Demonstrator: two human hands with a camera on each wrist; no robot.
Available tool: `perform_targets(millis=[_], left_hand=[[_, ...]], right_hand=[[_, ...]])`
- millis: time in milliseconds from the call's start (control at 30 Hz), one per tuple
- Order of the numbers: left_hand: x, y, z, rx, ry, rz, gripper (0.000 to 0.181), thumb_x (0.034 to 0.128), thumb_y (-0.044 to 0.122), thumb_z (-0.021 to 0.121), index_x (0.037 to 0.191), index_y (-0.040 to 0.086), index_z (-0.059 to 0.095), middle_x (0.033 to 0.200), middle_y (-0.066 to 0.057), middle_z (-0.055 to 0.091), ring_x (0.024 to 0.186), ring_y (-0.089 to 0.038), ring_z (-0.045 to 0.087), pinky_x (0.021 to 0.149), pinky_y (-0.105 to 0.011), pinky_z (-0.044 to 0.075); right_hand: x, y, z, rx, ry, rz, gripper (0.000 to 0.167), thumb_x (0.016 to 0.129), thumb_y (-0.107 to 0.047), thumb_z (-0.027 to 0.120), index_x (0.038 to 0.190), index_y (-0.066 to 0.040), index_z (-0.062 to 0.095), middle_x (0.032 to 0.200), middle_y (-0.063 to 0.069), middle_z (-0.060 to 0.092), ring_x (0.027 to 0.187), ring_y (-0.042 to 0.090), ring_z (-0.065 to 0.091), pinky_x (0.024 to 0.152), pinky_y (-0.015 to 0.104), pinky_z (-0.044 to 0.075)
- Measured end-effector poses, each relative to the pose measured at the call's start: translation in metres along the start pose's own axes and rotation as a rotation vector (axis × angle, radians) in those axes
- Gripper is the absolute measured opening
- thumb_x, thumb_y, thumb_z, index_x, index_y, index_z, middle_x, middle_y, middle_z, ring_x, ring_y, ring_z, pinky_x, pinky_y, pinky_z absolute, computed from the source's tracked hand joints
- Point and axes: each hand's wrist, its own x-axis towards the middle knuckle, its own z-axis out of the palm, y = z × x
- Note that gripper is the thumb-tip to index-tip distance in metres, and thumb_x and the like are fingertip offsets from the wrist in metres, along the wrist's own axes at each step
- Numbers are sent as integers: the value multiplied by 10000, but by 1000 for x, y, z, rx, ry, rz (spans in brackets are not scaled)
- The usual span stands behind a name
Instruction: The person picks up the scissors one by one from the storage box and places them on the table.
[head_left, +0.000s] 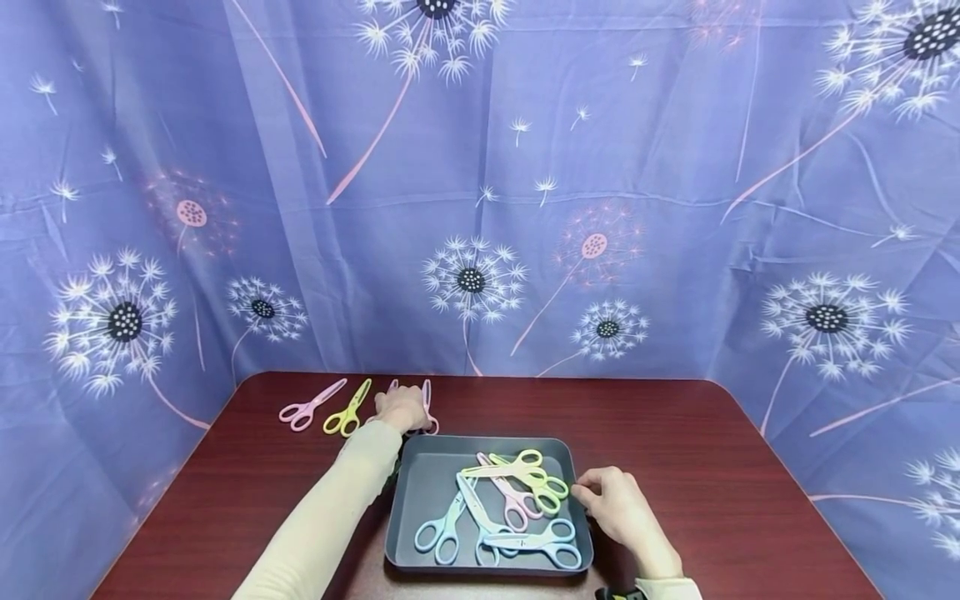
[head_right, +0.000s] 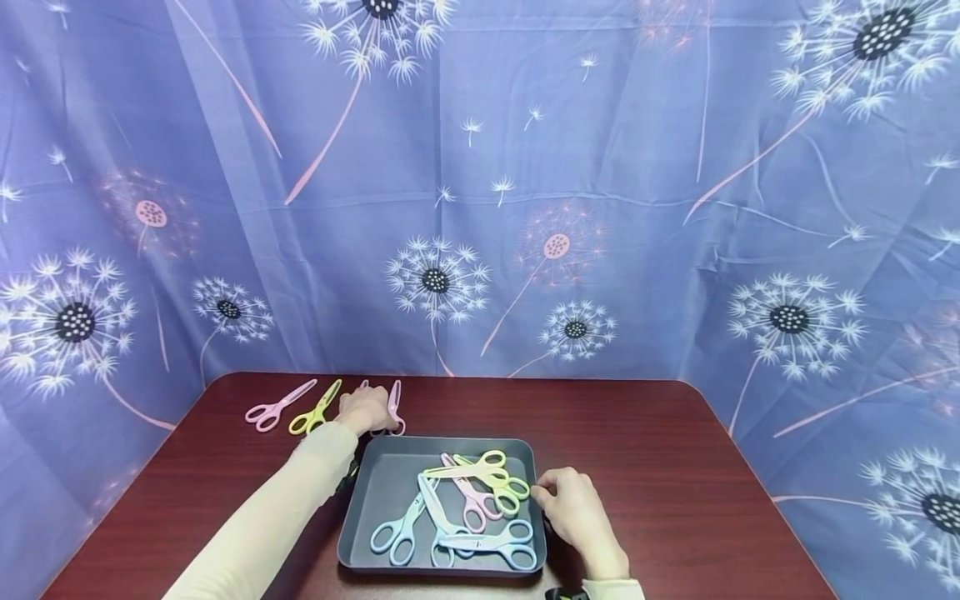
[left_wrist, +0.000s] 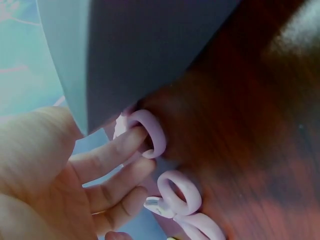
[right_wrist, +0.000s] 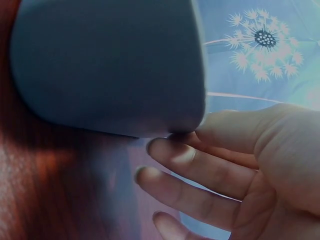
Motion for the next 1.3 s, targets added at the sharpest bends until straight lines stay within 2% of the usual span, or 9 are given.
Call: perform_targets(millis=[233,500,900,1067,1300], left_hand=[[-2,-1,0,2,14,4,349,704,371,823,809,98,633,933,-102,649,1011,-305,559,866,-519,379],[-12,0,-7,12,17,6,409,707,391,828,883,70,646,956,-129,652,1010,-332,565,867,-529,378],[-10,-1,-8,14,9,1,384,729,409,819,860,92,648,903,-94,634,999,-336,554,885,-531,378],[-12,-2,-11,11,10,-1,380,736,417,812,852,93,652,922,-105,645,1009,-342,558,886,-532,385],[-9,-4,-11,-1,19,11,394,722,432,827,848,103,652,899,-102,632,960,-324,570,886,-523,388]], right_hand=[[-1,0,-1,-14,10,-13,75,834,-75,723,777,-118,704,680,-52,644,550,62,592,621,299,469],[-2,-1,0,-5,-6,-14,74,836,-77,720,776,-116,702,685,-42,650,557,65,589,618,303,467],[-2,-2,-2,8,-6,9,66,841,-73,720,789,-108,700,719,-34,663,558,79,607,611,303,481],[-2,-2,-2,13,-4,1,81,840,-69,719,781,-119,696,708,-36,657,553,79,602,592,291,477],[-3,-2,-3,14,-5,-7,71,840,-66,724,787,-108,700,719,-29,662,550,78,604,591,287,482]])
